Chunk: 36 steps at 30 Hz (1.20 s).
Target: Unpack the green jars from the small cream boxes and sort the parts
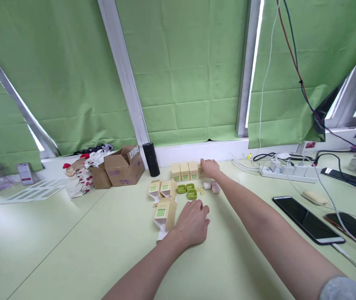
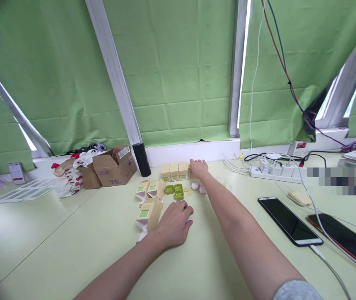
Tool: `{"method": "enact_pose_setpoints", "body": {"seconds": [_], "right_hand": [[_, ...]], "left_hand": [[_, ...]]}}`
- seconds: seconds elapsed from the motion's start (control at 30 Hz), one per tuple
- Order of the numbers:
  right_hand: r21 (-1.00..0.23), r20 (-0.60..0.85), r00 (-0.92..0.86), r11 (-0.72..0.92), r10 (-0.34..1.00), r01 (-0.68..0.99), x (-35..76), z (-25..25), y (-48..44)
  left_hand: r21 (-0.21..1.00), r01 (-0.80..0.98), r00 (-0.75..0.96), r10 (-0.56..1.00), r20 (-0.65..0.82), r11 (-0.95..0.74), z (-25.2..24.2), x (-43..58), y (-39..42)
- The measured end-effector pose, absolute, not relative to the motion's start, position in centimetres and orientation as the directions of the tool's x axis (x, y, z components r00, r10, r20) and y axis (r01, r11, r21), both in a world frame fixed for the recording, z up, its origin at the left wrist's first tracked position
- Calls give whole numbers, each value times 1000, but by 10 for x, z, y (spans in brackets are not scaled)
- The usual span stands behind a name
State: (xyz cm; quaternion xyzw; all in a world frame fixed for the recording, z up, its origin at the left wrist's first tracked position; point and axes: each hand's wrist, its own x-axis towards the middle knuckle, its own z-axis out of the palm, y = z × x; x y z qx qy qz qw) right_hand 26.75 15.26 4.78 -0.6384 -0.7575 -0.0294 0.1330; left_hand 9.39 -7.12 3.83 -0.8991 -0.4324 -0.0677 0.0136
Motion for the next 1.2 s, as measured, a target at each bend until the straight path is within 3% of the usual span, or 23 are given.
{"method": "enact_pose_setpoints", "body": {"seconds": [0.27,0.37,0.53,0.77,0.87,1.03,1.2], "right_hand": [[-275,349,-6,108,937,955,286,78,119],[-362,432,8,165,902,918,295,92,92],[-432,497,-72,318,865,844,303,93,17],[-489,382,-247,422,891,764,293,52,-62],[-525,392,-294,475,872,706,292,32,-69],[-712,362,-304,472,881,520,304,3,-58],[-818,399,-307,487,864,307,311,-8,-50]], "left_hand": [[87,781,601,783,164,-618,37,91,-73],[103,788,582,790,193,-606,37,92,-73],[200,835,445,844,300,-512,37,97,-71],[380,777,279,816,506,-501,33,99,-67],[491,716,247,838,487,-496,24,98,-63],[695,590,205,909,364,-411,8,95,-54],[740,542,208,917,340,-397,3,96,-51]]}}
